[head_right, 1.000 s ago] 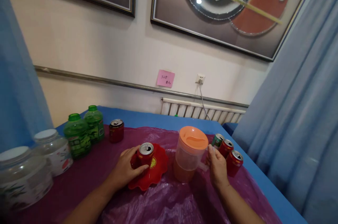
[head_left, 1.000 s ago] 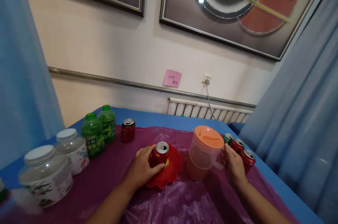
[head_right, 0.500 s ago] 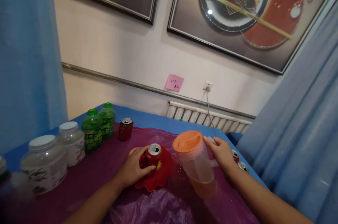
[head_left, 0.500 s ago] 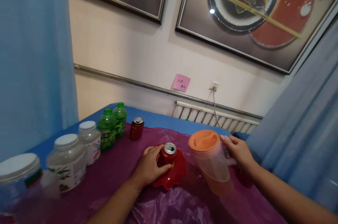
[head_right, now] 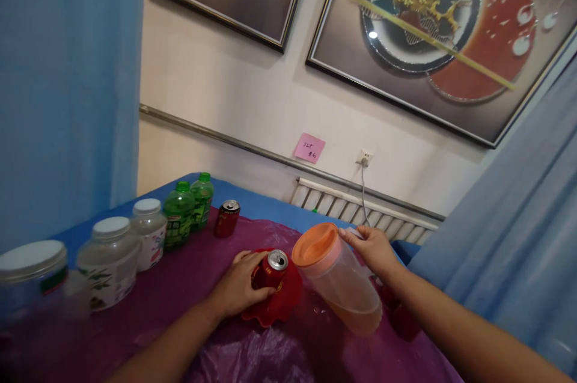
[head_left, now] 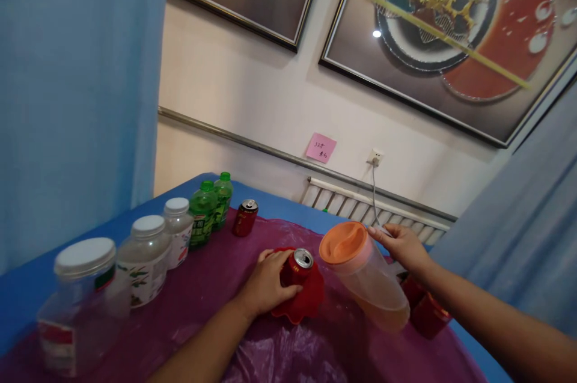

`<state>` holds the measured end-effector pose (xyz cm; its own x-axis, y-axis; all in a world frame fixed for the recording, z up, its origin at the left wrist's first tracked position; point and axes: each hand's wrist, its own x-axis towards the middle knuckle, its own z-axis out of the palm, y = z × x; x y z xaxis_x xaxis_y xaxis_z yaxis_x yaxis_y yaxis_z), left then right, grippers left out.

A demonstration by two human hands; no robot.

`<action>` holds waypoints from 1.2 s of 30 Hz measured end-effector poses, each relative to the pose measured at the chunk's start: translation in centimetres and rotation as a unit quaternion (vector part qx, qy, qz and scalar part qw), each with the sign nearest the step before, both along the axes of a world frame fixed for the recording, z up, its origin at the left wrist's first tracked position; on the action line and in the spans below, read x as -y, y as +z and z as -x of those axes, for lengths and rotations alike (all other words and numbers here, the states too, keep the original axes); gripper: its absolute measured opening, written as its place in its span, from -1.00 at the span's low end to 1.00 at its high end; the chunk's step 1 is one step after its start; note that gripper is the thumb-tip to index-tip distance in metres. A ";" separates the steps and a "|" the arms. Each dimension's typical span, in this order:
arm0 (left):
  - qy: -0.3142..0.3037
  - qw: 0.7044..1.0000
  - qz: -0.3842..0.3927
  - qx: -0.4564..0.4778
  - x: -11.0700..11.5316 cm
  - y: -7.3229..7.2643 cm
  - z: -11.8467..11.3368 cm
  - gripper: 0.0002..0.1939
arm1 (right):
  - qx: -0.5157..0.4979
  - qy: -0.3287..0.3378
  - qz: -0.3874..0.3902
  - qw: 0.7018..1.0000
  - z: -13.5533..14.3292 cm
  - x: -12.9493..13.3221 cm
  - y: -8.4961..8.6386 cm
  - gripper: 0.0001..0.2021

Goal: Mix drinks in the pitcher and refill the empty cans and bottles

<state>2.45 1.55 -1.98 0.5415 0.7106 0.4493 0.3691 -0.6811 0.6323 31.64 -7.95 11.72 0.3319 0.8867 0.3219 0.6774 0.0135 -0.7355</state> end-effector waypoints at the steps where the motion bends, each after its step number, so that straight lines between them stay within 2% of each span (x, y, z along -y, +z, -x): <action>1: 0.002 1.000 0.002 -0.003 0.0 0.0 0.0 -0.35 | 0.007 0.006 0.003 1.000 0.2 -0.1 0.2 -0.37; 14: 0.002 1.000 0.016 -0.004 -0.2 -0.6 0.1 -0.31 | 0.005 0.005 0.039 0.999 2.0 -1.1 0.7 -0.37; 36: -0.010 0.999 0.033 -0.009 -0.1 -0.7 0.1 -0.29 | 0.036 0.002 0.046 0.998 2.4 -1.3 1.1 -0.38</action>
